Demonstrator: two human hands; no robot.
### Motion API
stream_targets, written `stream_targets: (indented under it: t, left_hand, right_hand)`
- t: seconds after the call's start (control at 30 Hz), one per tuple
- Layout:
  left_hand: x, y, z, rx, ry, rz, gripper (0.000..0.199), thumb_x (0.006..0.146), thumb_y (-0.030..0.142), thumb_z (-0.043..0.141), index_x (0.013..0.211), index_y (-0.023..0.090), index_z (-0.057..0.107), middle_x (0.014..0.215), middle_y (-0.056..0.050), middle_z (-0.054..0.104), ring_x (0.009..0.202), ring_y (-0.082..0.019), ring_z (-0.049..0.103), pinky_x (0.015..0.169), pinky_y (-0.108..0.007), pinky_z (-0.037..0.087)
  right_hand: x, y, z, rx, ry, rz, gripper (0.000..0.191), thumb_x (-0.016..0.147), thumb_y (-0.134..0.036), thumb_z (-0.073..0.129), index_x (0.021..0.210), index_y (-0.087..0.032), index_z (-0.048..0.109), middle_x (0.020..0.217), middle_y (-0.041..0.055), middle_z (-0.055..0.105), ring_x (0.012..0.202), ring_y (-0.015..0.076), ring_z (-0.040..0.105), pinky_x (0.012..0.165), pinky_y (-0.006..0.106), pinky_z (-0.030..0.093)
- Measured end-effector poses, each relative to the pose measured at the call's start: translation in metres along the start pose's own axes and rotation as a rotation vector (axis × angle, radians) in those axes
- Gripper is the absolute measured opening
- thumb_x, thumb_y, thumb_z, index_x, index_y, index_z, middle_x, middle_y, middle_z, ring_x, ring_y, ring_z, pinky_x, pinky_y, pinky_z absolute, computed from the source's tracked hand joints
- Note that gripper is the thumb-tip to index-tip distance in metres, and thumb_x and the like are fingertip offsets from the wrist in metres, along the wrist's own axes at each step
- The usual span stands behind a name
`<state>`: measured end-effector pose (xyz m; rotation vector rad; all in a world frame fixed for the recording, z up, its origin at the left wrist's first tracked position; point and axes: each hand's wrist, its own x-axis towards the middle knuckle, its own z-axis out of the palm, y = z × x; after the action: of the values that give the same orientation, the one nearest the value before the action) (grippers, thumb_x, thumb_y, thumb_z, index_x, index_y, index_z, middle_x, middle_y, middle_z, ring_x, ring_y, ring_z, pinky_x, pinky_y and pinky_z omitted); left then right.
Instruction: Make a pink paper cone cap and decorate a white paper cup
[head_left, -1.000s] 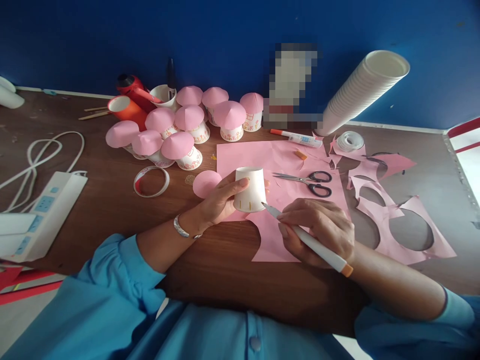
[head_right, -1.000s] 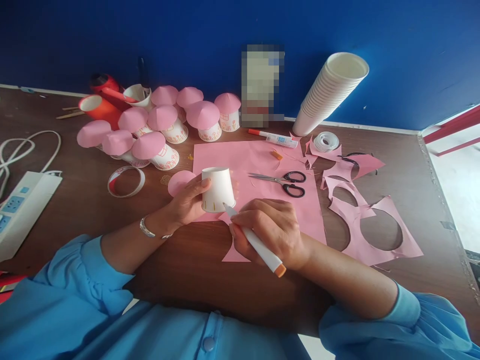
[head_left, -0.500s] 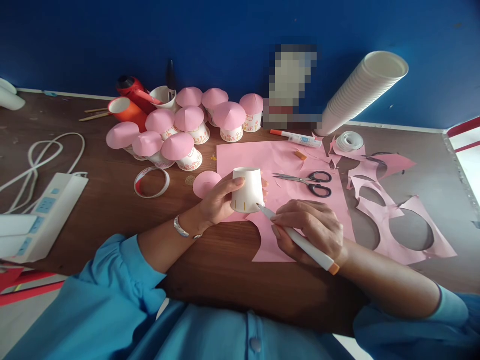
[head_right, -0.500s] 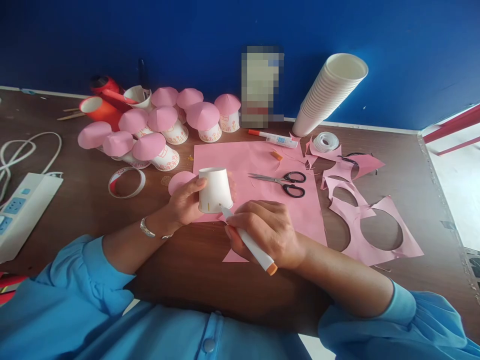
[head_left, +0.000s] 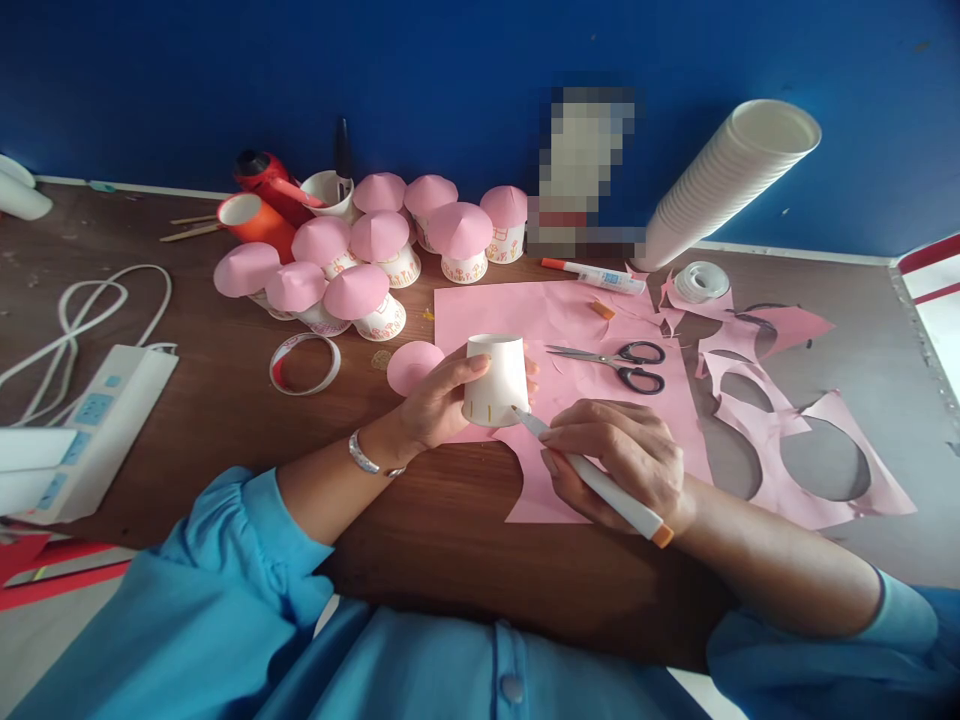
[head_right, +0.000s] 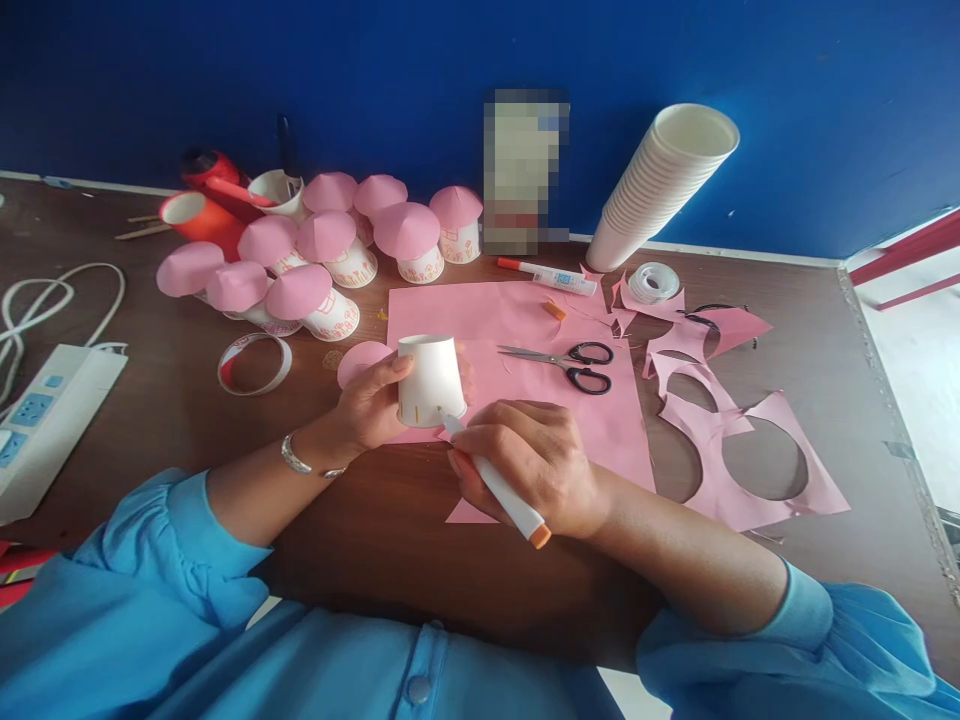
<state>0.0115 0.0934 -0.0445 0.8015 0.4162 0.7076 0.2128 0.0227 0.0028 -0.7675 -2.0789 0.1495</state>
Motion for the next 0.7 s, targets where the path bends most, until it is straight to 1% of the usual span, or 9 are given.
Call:
stream_targets:
  t: [0.1, 0.2, 0.27, 0.4, 0.7]
  left_hand:
    - [-0.0003, 0.0001, -0.0004, 0.011, -0.024, -0.019, 0.050, 0.089, 0.054, 0.062, 0.121, 0.017, 0.069, 0.103, -0.015, 0.069, 0.074, -0.023, 0.063, 0.053, -0.032, 0.048]
    - [-0.0002, 0.0004, -0.0012, 0.021, -0.032, -0.023, 0.052, 0.088, 0.055, 0.062, 0.122, 0.017, 0.068, 0.100, -0.014, 0.068, 0.073, -0.022, 0.062, 0.056, -0.032, 0.049]
    - [-0.0001, 0.0004, -0.0019, 0.029, -0.037, -0.017, 0.051, 0.089, 0.054, 0.060, 0.123, 0.016, 0.068, 0.102, -0.015, 0.068, 0.075, -0.022, 0.062, 0.058, -0.033, 0.049]
    - [-0.0002, -0.0004, -0.0028, 0.041, -0.057, -0.016, 0.051, 0.092, 0.054, 0.057, 0.125, 0.015, 0.066, 0.105, -0.016, 0.069, 0.075, -0.023, 0.061, 0.056, -0.032, 0.047]
    - [-0.0014, -0.0020, -0.0040, 0.021, -0.023, -0.023, 0.048, 0.090, 0.052, 0.059, 0.124, 0.018, 0.066, 0.101, -0.014, 0.071, 0.075, -0.023, 0.063, 0.064, -0.036, 0.050]
  right_hand:
    - [0.0002, 0.0001, -0.0001, -0.008, -0.009, 0.005, 0.014, 0.091, -0.007, 0.060, 0.098, -0.018, 0.058, 0.070, 0.0005, 0.066, 0.059, 0.0141, 0.067, 0.052, 0.026, 0.055]
    - [0.0003, 0.0000, -0.0002, -0.009, -0.007, 0.010, 0.014, 0.091, -0.007, 0.060, 0.099, -0.019, 0.058, 0.070, 0.0004, 0.066, 0.060, 0.0141, 0.067, 0.052, 0.026, 0.056]
    - [0.0001, -0.0001, -0.0001, -0.004, -0.008, 0.008, 0.014, 0.091, -0.007, 0.060, 0.099, -0.018, 0.058, 0.070, 0.0008, 0.066, 0.060, 0.0143, 0.067, 0.052, 0.026, 0.055]
    - [0.0003, -0.0004, -0.0004, -0.002, -0.013, 0.000, 0.014, 0.091, -0.007, 0.060, 0.100, -0.018, 0.059, 0.070, 0.0009, 0.066, 0.060, 0.0143, 0.067, 0.053, 0.026, 0.056]
    - [0.0006, 0.0003, 0.0003, 0.002, -0.010, 0.002, 0.014, 0.091, -0.007, 0.061, 0.099, -0.018, 0.059, 0.071, 0.0002, 0.066, 0.061, 0.0143, 0.068, 0.053, 0.026, 0.056]
